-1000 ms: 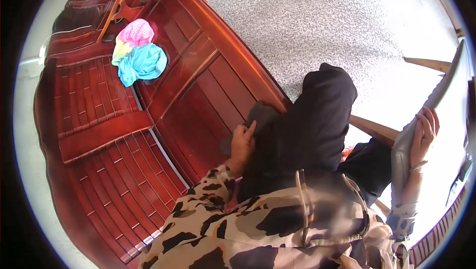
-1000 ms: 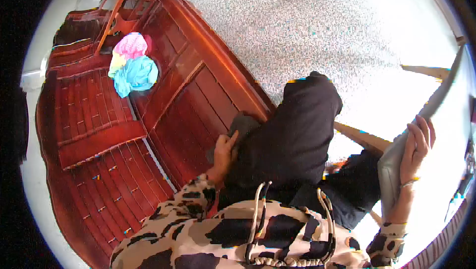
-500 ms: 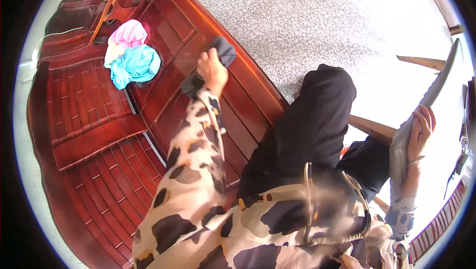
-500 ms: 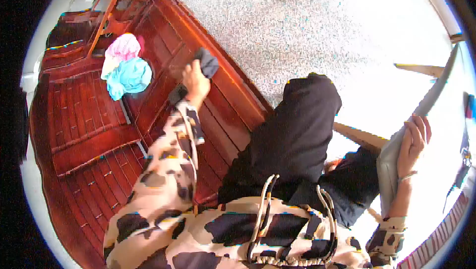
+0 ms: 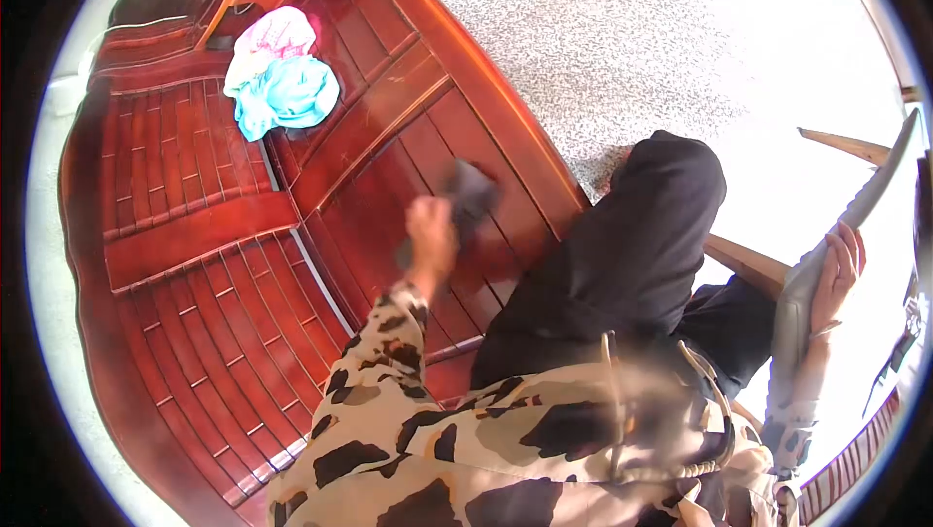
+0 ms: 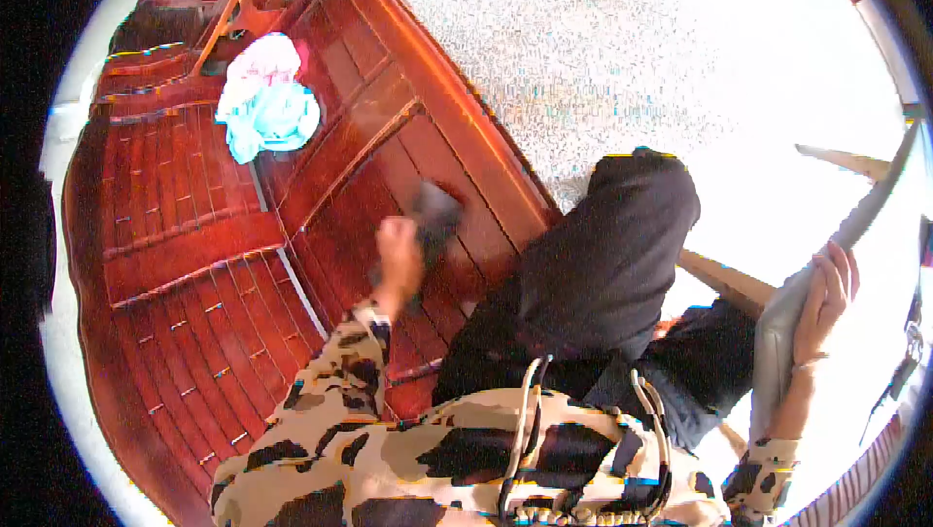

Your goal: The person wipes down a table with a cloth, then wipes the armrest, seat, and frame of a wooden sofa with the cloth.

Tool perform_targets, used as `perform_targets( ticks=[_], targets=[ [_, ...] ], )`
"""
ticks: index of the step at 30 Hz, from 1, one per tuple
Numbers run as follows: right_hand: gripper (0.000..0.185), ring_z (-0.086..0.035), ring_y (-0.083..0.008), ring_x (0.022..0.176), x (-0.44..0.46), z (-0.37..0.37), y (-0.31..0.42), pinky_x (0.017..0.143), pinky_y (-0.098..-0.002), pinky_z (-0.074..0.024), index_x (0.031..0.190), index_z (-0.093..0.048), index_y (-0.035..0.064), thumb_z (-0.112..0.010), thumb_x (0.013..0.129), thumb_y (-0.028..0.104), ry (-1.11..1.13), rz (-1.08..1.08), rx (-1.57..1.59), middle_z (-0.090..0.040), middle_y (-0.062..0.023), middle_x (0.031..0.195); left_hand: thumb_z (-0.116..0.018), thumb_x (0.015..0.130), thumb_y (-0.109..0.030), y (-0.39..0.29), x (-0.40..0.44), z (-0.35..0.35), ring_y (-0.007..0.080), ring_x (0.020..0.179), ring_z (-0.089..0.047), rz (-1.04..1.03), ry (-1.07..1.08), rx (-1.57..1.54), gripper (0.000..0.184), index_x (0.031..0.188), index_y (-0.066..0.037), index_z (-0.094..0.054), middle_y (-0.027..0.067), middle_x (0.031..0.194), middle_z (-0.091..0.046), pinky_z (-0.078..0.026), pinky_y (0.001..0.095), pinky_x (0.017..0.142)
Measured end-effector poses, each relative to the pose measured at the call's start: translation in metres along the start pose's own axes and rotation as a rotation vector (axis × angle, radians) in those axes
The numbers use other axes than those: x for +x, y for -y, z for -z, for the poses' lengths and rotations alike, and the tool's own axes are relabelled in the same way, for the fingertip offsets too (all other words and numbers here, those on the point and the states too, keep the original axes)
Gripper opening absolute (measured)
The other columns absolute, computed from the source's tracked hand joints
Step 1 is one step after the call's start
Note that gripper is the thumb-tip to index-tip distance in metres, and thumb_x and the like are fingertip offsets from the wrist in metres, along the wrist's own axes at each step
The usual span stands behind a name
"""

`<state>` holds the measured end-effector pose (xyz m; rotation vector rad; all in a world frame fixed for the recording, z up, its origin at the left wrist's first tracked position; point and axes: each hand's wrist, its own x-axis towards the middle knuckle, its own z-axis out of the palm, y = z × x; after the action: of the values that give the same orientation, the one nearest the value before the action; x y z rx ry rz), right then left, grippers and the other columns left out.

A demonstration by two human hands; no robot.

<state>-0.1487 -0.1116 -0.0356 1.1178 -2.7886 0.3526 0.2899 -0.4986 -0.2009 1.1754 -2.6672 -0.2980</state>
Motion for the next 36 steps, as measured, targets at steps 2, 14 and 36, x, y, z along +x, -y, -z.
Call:
perform_targets(
  ticks=[2,14,36],
  targets=[
    [0.024,-0.038,-0.0304,0.122,-0.003,-0.002,-0.003,0.104,-0.0410,-0.0269,0.097,-0.061,-0.0019,-0.041,0.089,0.009,-0.014,0.013,-0.008,-0.054,-0.0121,0.119,-0.056,0.078,-0.016,0.049,0.016,0.003,0.0337,0.083,-0.050,0.202,-0.259,0.146,0.014,0.085,-0.004,-0.054,0.0168,0.086,-0.051,-0.041,0.0431,0.067],
    [0.024,-0.038,-0.0295,0.121,0.000,-0.003,-0.003,0.103,-0.0393,-0.0286,0.096,-0.060,-0.0021,-0.039,0.089,0.006,-0.022,0.052,-0.037,-0.054,-0.0145,0.118,-0.057,0.064,-0.008,-0.002,0.168,-0.013,0.0353,0.081,-0.057,0.028,-0.315,0.219,0.019,0.082,-0.009,-0.059,0.0119,0.085,-0.058,-0.045,0.0476,0.063],
    [0.026,-0.043,-0.0330,0.114,-0.004,-0.015,-0.031,0.097,-0.0422,-0.0329,0.097,-0.060,-0.0014,-0.040,0.090,0.015,-0.075,0.117,-0.003,-0.053,-0.0165,0.116,-0.051,0.069,-0.005,0.037,-0.006,0.026,0.0400,0.095,-0.046,0.482,0.081,0.326,0.057,0.125,-0.013,-0.047,0.0204,0.117,-0.044,-0.041,0.0489,0.079]
  ],
)
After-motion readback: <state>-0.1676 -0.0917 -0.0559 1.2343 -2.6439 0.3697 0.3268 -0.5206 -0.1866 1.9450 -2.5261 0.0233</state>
